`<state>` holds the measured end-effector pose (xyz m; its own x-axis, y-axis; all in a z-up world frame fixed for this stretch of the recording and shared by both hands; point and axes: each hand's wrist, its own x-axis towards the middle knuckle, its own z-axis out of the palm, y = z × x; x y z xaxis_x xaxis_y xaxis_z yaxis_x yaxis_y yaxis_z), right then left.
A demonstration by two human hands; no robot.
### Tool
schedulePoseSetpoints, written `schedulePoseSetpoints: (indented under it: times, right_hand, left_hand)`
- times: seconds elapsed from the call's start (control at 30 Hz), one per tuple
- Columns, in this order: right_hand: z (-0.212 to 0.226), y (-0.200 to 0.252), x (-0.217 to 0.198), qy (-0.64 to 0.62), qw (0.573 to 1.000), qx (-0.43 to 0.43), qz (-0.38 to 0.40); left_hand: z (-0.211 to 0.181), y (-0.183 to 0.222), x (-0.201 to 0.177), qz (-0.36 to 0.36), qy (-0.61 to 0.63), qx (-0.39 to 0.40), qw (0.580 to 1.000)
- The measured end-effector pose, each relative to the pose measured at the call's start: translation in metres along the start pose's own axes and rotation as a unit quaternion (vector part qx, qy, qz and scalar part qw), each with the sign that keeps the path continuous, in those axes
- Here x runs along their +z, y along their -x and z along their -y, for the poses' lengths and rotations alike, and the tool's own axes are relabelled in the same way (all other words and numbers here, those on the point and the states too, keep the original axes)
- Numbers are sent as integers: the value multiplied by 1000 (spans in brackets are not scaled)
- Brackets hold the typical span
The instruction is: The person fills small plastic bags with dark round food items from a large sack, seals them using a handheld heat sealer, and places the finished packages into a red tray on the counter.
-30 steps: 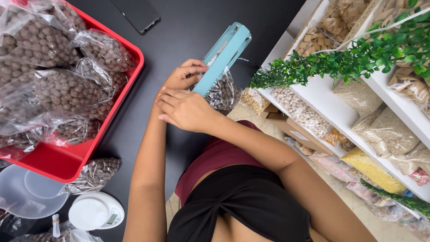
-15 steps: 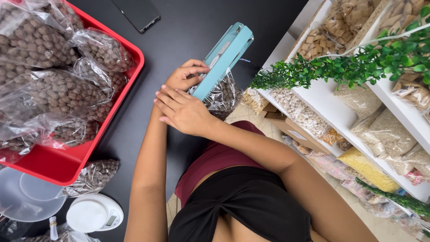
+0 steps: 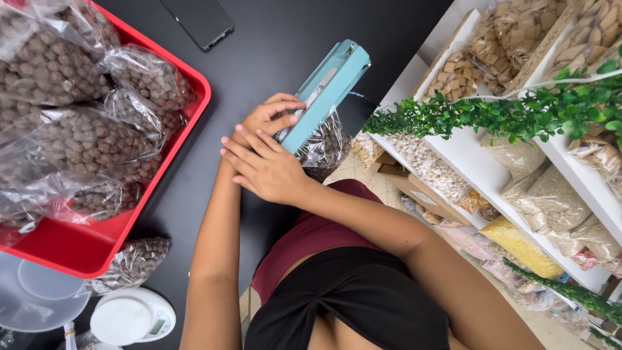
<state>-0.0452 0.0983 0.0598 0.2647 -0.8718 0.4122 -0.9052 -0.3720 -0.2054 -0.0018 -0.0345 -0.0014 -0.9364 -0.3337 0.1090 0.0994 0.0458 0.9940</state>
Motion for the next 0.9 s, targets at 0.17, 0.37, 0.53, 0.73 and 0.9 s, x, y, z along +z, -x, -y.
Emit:
schedulePoseSetpoints:
  times: [0.17,0.37,0.53,0.73,0.9]
  right_hand:
    - [4,-5,-10,-6,1000,12,12]
    - [2,-4,-5,-23,999,19,24]
    - [1,-4,-5,-28,999,19,22]
    - [1,-5,-7,-29,999,15,17]
    - [1,-4,-4,-29,999,17,12]
  left_hand:
    - [19,-1,9,-11,44,-9,999]
    - [22,-4,11,-21,69,-42,996]
    - [-1,-2,11,-34,78,-76,993]
    - [18,-3,16,-50,111,-73,990]
    - [14,-3,15,-50,121,-83,988]
